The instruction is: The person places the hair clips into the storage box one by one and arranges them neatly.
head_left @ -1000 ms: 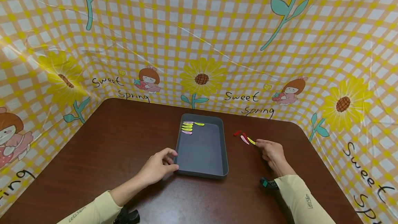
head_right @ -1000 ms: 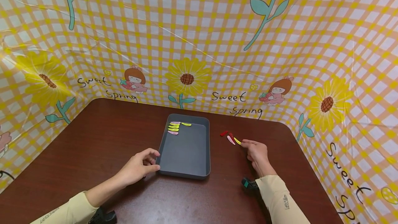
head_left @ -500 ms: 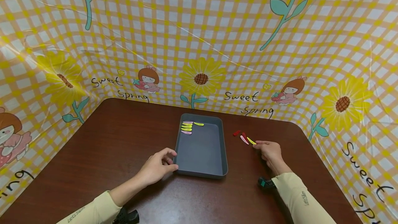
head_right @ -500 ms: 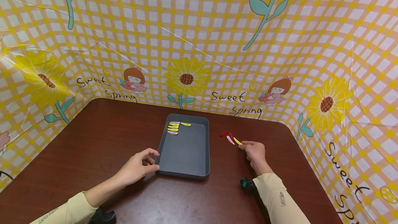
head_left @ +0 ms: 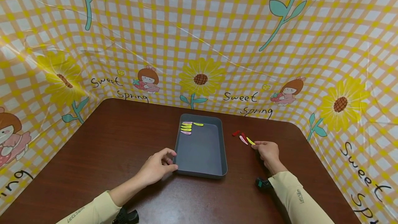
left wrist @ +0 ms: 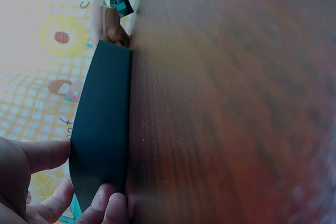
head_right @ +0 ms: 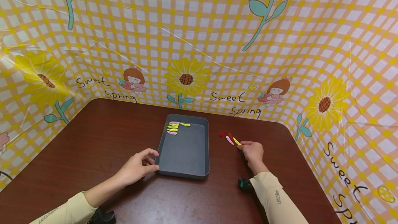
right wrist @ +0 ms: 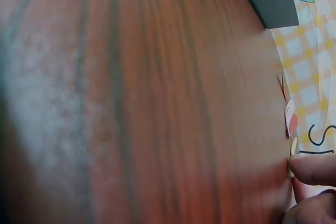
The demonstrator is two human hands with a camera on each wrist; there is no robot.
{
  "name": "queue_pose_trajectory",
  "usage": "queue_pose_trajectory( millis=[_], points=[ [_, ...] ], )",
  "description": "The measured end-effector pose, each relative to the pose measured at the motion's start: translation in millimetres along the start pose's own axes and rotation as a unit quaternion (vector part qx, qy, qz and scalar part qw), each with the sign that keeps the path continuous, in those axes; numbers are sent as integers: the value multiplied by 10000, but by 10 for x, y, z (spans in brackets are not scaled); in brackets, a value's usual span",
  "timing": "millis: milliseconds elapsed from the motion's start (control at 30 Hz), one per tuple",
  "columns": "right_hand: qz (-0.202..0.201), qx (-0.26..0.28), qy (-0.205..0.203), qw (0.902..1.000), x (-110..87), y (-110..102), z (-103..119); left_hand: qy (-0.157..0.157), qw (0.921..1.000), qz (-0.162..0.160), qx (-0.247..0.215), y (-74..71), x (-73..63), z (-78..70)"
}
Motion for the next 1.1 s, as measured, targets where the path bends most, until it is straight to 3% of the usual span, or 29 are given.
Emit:
queue_pose_trajectory(
  millis=[433,1100],
  points=[
    [-279,-334,3,9991,27,2,-13,-25,10000,-4,4,-3,0,-12],
    [-343,-184,-30,9992,27,8,-17,23,10000,16,-64,-8,-2,-9]
  ],
)
Point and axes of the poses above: each hand's wrist, its own x-axis towards the middle knuckle, its own y-axis out of the palm, z = x × y, the point moved 4 cm from there along x, towards the middle knuckle, and after that the axes turned 13 degrees about y, right-handed, at the moved point
